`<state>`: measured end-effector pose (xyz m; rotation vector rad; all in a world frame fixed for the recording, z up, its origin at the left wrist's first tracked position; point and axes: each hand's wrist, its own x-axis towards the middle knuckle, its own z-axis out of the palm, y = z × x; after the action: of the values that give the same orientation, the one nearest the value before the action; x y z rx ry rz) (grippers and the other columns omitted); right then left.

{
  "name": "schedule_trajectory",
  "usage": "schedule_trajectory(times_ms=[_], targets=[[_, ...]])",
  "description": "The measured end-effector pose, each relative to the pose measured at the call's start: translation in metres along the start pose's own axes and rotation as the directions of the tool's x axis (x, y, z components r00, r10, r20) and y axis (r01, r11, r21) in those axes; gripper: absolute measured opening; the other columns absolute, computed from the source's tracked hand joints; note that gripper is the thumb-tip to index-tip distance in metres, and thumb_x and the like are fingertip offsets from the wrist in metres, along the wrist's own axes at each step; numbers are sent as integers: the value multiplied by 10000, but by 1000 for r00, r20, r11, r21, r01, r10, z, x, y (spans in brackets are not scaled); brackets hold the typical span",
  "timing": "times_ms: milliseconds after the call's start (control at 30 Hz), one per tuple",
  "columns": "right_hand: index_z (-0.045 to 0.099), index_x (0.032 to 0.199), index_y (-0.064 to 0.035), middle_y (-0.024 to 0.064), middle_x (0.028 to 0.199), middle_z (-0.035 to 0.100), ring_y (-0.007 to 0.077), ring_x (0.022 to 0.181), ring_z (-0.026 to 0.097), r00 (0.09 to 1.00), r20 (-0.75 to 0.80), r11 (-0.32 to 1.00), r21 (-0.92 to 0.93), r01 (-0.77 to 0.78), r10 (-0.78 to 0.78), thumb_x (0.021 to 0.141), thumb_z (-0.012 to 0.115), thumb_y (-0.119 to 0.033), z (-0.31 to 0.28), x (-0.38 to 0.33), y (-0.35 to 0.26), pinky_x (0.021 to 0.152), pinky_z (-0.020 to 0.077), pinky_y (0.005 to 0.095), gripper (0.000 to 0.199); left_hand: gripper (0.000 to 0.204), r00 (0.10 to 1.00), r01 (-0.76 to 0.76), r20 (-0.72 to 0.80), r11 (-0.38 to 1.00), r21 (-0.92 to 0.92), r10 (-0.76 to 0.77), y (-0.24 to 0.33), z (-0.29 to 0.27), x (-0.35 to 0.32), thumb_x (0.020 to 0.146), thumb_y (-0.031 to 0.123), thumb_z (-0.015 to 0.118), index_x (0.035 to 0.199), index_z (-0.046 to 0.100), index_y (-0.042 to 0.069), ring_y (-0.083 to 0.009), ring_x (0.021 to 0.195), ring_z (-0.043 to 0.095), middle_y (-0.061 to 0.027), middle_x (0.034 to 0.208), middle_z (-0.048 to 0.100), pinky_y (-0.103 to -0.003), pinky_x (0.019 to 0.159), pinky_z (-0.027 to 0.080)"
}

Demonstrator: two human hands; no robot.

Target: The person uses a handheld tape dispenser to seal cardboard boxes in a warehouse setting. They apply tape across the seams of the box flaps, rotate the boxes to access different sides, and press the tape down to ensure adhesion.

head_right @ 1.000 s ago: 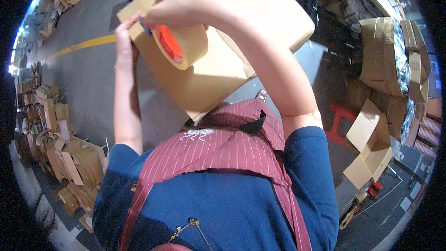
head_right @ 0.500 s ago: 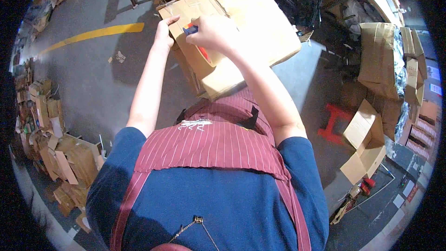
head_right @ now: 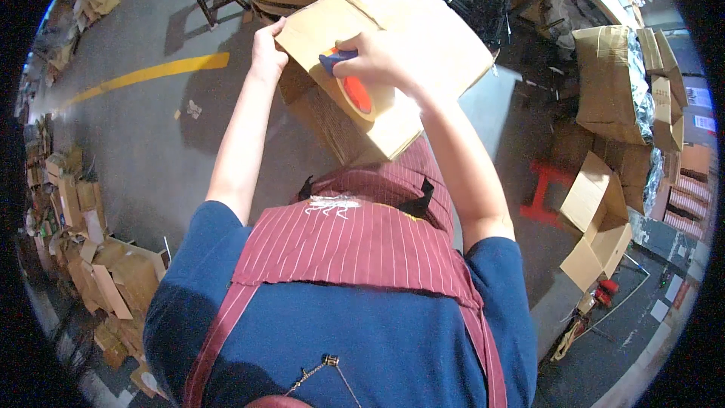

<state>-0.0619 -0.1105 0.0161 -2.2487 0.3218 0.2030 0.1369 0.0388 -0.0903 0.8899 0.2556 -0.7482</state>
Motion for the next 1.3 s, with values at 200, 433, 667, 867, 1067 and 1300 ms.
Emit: schedule_trajectory(times_ms=[200,433,667,867,1067,1300], targets=[[685,1254,14,191,1128,727,247,964,685,999,-41,1000,23,-7,8,689,719,-409,-1,-10,8,878,524,313,706,473,993,-109,-52,994,23,110,-9,13,7,877,117,765,1229,577,-135,-300,1054,682,-197,1201,667,-421,925,559],[673,1277,-25,163,1029,740,234,894,700,995,-90,998,20,53,-51,692,755,-412,-10,-39,10,806,541,334,706,303,985,-106,-127,989,102,118,-10,16,36,965,153,663,1151,638,-85,-299,1071,679,-180,1157,696,-420,977,523],[627,1388,-210,162,1102,741,258,915,726,991,-104,963,-263,54,-85,770,703,-446,-50,-153,20,827,555,355,665,248,985,-87,-136,982,165,110,-10,4,35,927,125,720,1068,669,-73,-269,967,703,-141,1083,708,-379,829,559],[643,1371,-249,195,906,734,298,719,719,999,12,914,-403,-38,47,754,728,-432,-71,-209,21,712,555,379,649,267,992,-108,-47,975,196,120,3,-23,54,968,162,671,1113,671,-63,-260,1019,692,-149,1148,711,-372,876,544],[649,1366,-247,163,790,730,276,649,715,994,-65,962,-256,-98,84,786,693,-484,-67,-252,49,685,568,355,629,323,988,-53,-135,980,190,80,-10,10,32,979,197,655,1173,659,-60,-256,1088,665,-153,1203,696,-378,945,514],[645,1366,-266,188,923,741,307,744,737,996,-75,985,-159,-65,54,779,683,-483,-46,-251,72,730,584,386,627,315,994,-61,-79,977,206,79,-4,-12,49,985,202,638,1211,656,-17,-270,1083,667,-132,1215,693,-402,949,519]])
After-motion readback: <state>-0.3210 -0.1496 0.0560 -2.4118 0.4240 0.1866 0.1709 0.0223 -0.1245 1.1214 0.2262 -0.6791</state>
